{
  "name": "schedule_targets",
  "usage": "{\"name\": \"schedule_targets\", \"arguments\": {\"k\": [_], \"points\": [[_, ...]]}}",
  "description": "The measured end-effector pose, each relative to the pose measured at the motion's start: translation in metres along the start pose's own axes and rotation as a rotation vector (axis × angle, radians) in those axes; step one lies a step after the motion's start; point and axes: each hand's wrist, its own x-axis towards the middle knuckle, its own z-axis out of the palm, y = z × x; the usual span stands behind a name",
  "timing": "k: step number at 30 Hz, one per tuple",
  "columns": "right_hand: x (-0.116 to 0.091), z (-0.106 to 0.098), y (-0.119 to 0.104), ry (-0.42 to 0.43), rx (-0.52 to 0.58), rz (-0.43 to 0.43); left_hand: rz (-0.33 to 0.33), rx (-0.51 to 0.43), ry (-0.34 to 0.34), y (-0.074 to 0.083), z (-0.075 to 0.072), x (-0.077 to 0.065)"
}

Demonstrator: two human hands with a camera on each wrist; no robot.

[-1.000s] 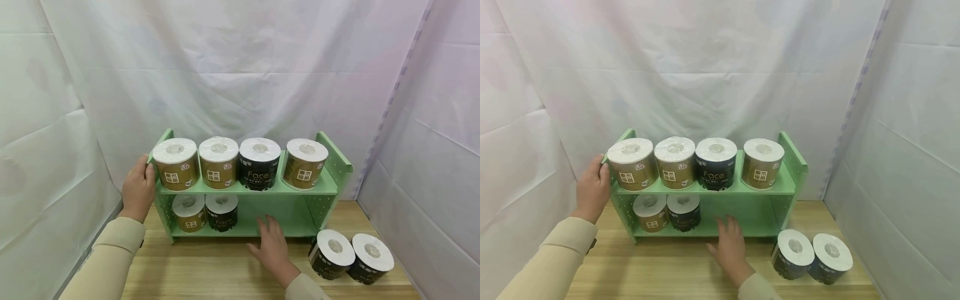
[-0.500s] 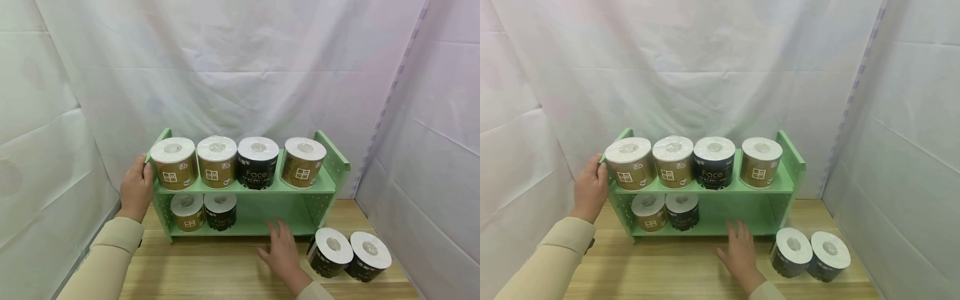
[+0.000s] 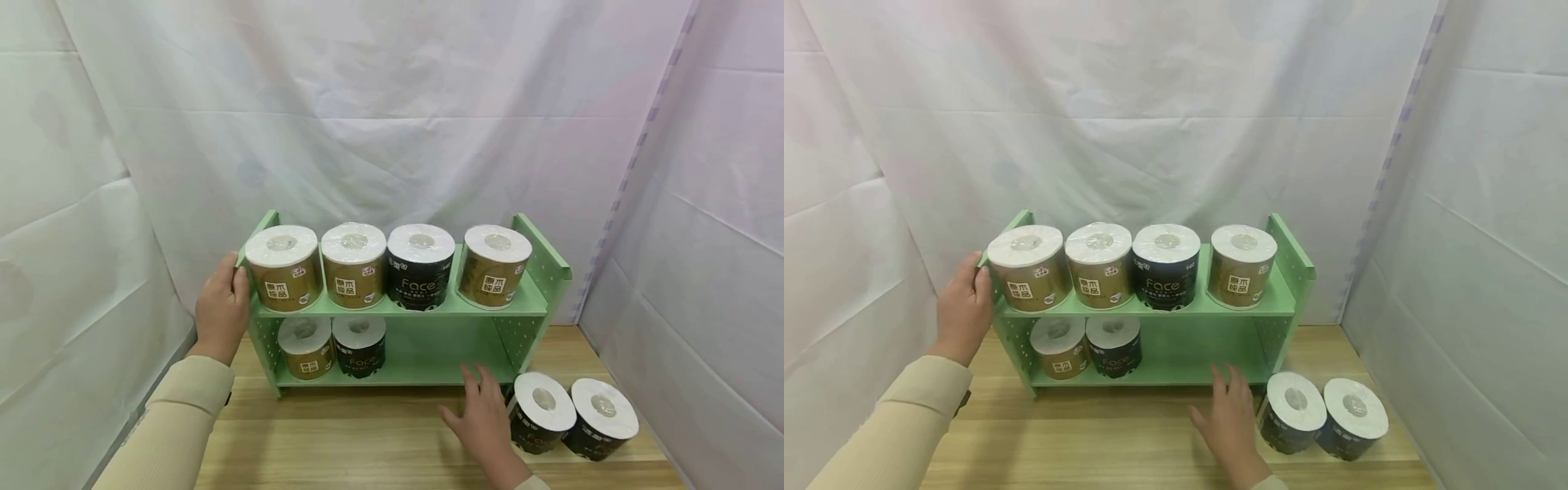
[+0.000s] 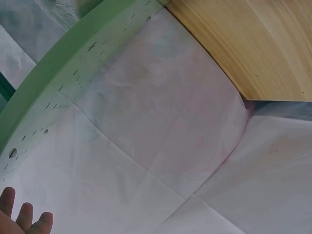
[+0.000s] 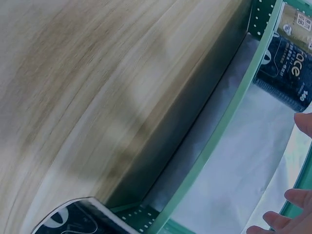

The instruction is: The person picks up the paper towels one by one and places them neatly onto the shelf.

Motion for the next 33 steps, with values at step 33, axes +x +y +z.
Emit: {"name": "schedule_targets", "arguments": {"k": [33], "points": [[-0.022, -0.026, 0.048, 0.131, 0.048, 0.228, 0.01, 0.016, 0.001, 0.002, -0.001, -0.001]]}}
